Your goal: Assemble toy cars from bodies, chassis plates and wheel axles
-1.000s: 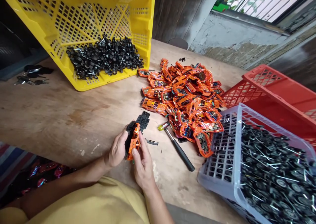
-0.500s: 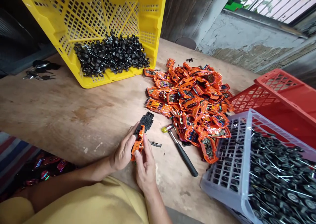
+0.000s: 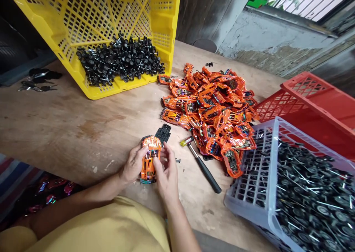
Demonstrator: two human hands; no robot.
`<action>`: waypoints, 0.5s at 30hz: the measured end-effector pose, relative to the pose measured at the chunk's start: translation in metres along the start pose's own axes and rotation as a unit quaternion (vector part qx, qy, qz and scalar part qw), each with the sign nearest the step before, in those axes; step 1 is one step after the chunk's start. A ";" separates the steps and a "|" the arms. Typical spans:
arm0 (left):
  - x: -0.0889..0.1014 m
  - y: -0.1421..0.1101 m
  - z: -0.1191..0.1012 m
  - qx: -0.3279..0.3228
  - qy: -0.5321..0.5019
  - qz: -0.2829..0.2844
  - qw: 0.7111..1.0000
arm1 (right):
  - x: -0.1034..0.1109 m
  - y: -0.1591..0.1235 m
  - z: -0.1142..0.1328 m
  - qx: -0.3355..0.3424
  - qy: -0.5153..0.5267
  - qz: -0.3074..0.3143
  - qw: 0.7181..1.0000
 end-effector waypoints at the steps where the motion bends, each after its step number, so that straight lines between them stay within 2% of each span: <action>1: -0.001 -0.001 0.001 -0.001 -0.013 0.015 1.000 | 0.001 0.005 0.000 -0.027 0.036 -0.003 0.999; 3: -0.005 -0.001 0.002 0.000 -0.052 0.050 0.997 | 0.001 0.013 0.002 -0.067 0.082 0.005 0.994; 5: -0.007 -0.001 0.002 0.002 -0.093 0.077 0.993 | 0.002 0.018 0.006 -0.075 0.104 0.014 0.992; 9: -0.007 0.002 0.001 -0.012 -0.091 0.113 0.989 | 0.009 0.017 0.012 -0.013 0.081 -0.010 0.997; 15: -0.011 -0.001 -0.007 -0.045 -0.027 0.154 0.987 | 0.019 0.014 0.023 0.067 -0.065 -0.015 0.995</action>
Point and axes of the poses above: each hand's wrist, its own y-axis towards the middle knuckle, its own x-axis out of the back of the hand, z = x × y, the point moved 5 cm from there along y, towards the middle knuckle, and after that the axes turned 8 degrees about -x, right-handed, at the moved point
